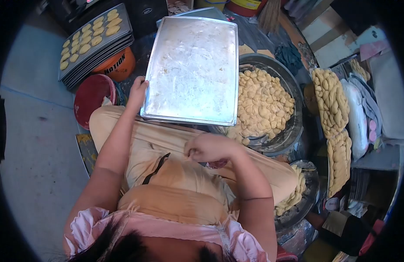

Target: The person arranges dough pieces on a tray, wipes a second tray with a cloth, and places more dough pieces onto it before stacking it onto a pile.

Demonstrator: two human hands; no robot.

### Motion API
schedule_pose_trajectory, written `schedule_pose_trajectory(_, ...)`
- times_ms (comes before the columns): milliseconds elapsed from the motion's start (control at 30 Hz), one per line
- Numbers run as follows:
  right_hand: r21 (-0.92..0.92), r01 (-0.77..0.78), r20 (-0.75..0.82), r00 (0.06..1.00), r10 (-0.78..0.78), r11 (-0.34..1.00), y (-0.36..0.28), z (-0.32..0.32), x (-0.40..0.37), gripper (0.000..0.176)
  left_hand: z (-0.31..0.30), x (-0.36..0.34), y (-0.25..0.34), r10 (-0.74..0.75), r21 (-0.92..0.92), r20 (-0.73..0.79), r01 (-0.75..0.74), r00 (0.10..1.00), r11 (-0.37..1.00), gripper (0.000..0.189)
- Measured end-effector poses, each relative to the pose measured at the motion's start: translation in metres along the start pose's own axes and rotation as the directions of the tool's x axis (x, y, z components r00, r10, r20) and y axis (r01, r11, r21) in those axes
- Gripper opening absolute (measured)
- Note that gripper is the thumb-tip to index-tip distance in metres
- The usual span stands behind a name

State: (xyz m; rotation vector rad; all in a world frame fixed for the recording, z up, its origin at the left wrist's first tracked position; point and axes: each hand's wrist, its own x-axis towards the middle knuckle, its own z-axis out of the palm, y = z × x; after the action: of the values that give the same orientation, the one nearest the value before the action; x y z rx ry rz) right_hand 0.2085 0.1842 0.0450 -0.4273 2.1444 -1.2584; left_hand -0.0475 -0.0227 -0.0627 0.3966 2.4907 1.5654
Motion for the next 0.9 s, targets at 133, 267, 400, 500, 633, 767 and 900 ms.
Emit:
schedule_pose_trajectory(133, -0.519, -0.411, -0.161, 0.908, 0.386, 0.75, 0.089, 0.091, 0.053, 0.035, -0.007, 0.011, 0.003, -0.018, -0.006, 0.094, 0.018, 0.995, 1.0, 0.032)
schedule_pose_trajectory(267, -0.548, -0.476, -0.42, 0.868, 0.266, 0.687, 0.167, 0.145, 0.062, 0.057, -0.031, 0.037, 0.007, 0.05, 0.2, 0.241, -0.1, 0.969, 0.975, 0.039)
schedule_pose_trajectory(400, -0.248, -0.559, -0.228, 0.827, 0.513, 0.791, 0.151, 0.119, 0.054, 0.057, -0.052, 0.057, 0.044, -0.02, 0.348, 0.396, -0.13, 0.918, 0.928, 0.039)
schedule_pose_trajectory(500, -0.207, -0.258, -0.061, 0.966, 0.251, 0.944, 0.101, 0.077, 0.033, 0.043, -0.051, 0.071, 0.035, 0.042, 0.265, 0.413, -0.164, 0.91, 0.95, 0.038)
schedule_pose_trajectory(633, -0.091, -0.025, -0.407, 0.914, -0.014, 0.995, 0.005, 0.022, -0.014, 0.038, -0.039, 0.076, 0.023, -0.015, 0.234, 0.369, -0.077, 0.929, 0.969, 0.043)
schedule_pose_trajectory(767, -0.383, -0.377, -0.709, 0.705, -0.006, 0.843, -0.042, -0.002, -0.027, 0.044, -0.028, 0.069, 0.045, 0.042, 0.259, 0.347, -0.138, 0.937, 0.956, 0.056)
schedule_pose_trajectory(900, -0.625, -0.464, -0.617, 0.786, -0.033, 0.628, 0.023, 0.015, -0.003, 0.063, -0.028, 0.063, 0.06, 0.014, 0.429, 0.373, -0.186, 0.928, 0.884, 0.068)
